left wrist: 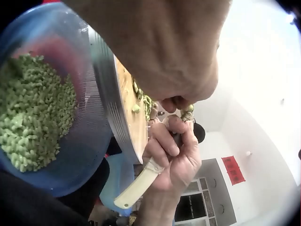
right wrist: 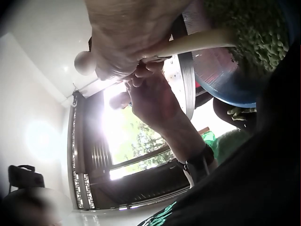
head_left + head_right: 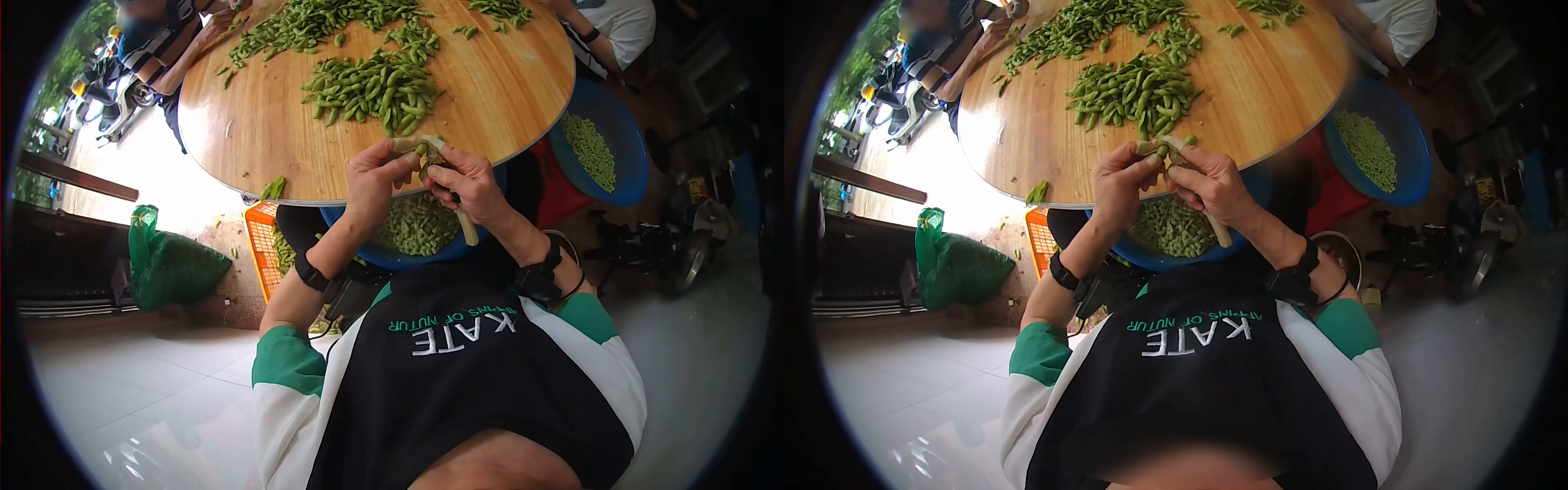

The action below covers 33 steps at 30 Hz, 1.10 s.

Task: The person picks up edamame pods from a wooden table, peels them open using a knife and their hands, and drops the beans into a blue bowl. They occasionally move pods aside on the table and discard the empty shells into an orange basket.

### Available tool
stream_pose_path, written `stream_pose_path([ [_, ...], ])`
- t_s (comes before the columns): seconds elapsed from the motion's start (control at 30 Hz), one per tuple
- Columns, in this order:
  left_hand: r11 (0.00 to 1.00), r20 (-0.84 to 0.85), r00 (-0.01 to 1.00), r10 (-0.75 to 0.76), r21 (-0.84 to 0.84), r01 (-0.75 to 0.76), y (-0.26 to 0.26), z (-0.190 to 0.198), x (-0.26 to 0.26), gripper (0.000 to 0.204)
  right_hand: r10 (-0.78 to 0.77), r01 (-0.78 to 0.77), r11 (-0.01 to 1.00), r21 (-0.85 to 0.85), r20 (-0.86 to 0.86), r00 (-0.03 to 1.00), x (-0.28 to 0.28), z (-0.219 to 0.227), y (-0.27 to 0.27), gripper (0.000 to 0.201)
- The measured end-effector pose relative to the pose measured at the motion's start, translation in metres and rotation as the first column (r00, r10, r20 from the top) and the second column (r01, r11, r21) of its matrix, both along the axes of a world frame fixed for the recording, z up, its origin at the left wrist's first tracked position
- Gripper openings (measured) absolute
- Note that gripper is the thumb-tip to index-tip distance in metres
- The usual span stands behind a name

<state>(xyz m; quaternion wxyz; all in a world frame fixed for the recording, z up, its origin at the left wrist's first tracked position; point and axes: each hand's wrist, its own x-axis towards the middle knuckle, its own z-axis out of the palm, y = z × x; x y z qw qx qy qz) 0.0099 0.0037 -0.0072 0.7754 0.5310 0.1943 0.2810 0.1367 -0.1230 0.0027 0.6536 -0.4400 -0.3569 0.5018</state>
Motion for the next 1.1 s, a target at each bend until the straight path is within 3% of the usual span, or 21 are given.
stream_pose_path([
  [0.07, 0.997, -0.003, 1.000, -0.029, -0.071, 0.029, 0.005, -0.003, -0.002, 0.014, 0.054, -0.053, 0.998, 0.014, -0.057, 0.997, 0.002, -0.003, 0.000, 0.034],
  [0.13, 0.834, 0.227, 0.933, -0.280, -0.423, 0.354, 0.009, -0.001, -0.006, 0.012, 0.078, -0.079, 0.997, 0.019, 0.036, 0.996, 0.009, -0.005, -0.005, 0.034],
  [0.2, 0.811, 0.175, 0.945, -0.275, -0.486, 0.326, 0.010, -0.002, -0.006, 0.010, 0.104, -0.107, 0.994, 0.019, 0.129, 0.986, 0.014, -0.012, -0.001, 0.035],
  [0.23, 0.784, 0.118, 0.952, -0.282, -0.544, 0.300, 0.010, -0.002, -0.007, 0.008, -0.139, -0.056, 0.955, 0.291, 0.605, 0.784, 0.018, -0.018, 0.005, 0.035],
  [0.27, 0.782, 0.117, 0.952, -0.283, -0.546, 0.299, 0.010, -0.008, -0.008, 0.008, -0.449, -0.156, 0.837, 0.525, 0.821, 0.352, 0.019, -0.025, 0.008, 0.035],
  [0.3, 0.767, 0.143, 0.941, -0.308, -0.548, 0.334, 0.010, -0.011, -0.008, 0.008, -0.449, -0.157, 0.837, 0.524, 0.822, 0.351, 0.017, -0.029, 0.007, 0.035],
  [0.37, 0.749, 0.170, 0.927, -0.336, -0.548, 0.372, 0.008, -0.017, -0.006, 0.008, -0.441, -0.018, 0.865, 0.502, 0.776, 0.451, 0.012, -0.036, 0.002, 0.034],
  [0.4, 0.872, -0.002, 0.971, -0.239, -0.442, 0.213, 0.000, -0.004, -0.003, 0.006, -0.439, -0.017, 0.866, 0.499, 0.777, 0.451, 0.012, -0.030, -0.003, 0.034],
  [0.43, 0.953, -0.159, 0.981, -0.108, -0.297, 0.057, -0.007, 0.002, -0.002, 0.005, -0.133, 0.047, 0.985, 0.169, 0.546, 0.827, 0.013, -0.018, -0.009, 0.033],
  [0.47, 0.953, -0.159, 0.982, -0.105, -0.297, 0.054, -0.010, 0.001, -0.002, 0.005, 0.084, -0.069, 0.984, -0.166, 0.086, 0.993, 0.015, -0.012, -0.011, 0.032],
  [0.5, 0.982, -0.070, 0.996, -0.048, -0.185, 0.034, -0.012, 0.000, -0.003, 0.007, 0.085, -0.071, 0.984, -0.162, 0.085, 0.993, 0.015, -0.012, -0.009, 0.032],
  [0.53, 0.997, 0.025, 1.000, -0.005, -0.073, 0.007, -0.013, -0.002, -0.004, 0.012, 0.091, -0.098, 0.986, -0.138, -0.054, 0.994, 0.014, -0.014, -0.009, 0.032],
  [0.57, 0.997, 0.023, 1.000, -0.010, -0.070, 0.011, -0.014, -0.004, -0.005, 0.012, 0.097, -0.119, 0.987, -0.111, -0.192, 0.977, 0.014, -0.015, -0.009, 0.031],
  [0.63, 0.997, 0.082, 0.996, -0.041, 0.073, 0.035, -0.013, -0.009, -0.007, 0.024, 0.102, -0.132, 0.985, -0.109, -0.246, 0.964, 0.015, -0.014, -0.009, 0.031],
  [0.77, 0.981, 0.001, 0.999, -0.041, 0.191, 0.040, -0.001, -0.019, -0.011, 0.025, 0.132, -0.178, 0.976, -0.128, -0.302, 0.944, 0.014, -0.014, -0.008, 0.032],
  [0.83, 0.708, 0.085, 0.996, -0.023, 0.704, -0.043, 0.001, -0.017, -0.011, 0.018, 0.131, -0.173, 0.977, -0.128, -0.286, 0.949, 0.010, -0.010, -0.008, 0.033],
  [0.87, 0.709, 0.083, 0.996, -0.023, 0.704, -0.042, -0.001, -0.017, -0.011, 0.018, 0.130, -0.169, 0.977, -0.127, -0.271, 0.954, 0.007, -0.008, -0.009, 0.035],
  [0.93, 0.960, 0.088, 0.996, -0.027, 0.278, 0.001, -0.004, -0.015, -0.009, 0.013, 0.137, -0.160, 0.978, -0.135, -0.164, 0.977, 0.004, -0.004, -0.010, 0.036],
  [1.03, 0.899, 0.025, 0.999, 0.045, 0.435, -0.051, -0.001, -0.018, -0.010, 0.010, 0.096, -0.088, 0.983, -0.159, 0.046, 0.994, -0.001, -0.002, -0.015, 0.041],
  [1.07, 0.899, 0.026, 0.999, 0.045, 0.435, -0.052, -0.002, -0.019, -0.011, 0.010, 0.047, -0.022, 0.986, -0.168, 0.147, 0.988, -0.002, -0.002, -0.016, 0.044],
  [1.1, 0.952, 0.007, 1.000, 0.027, 0.305, -0.028, -0.004, -0.016, -0.012, 0.010, 0.048, -0.023, 0.986, -0.168, 0.148, 0.988, 0.000, -0.002, -0.016, 0.044],
])
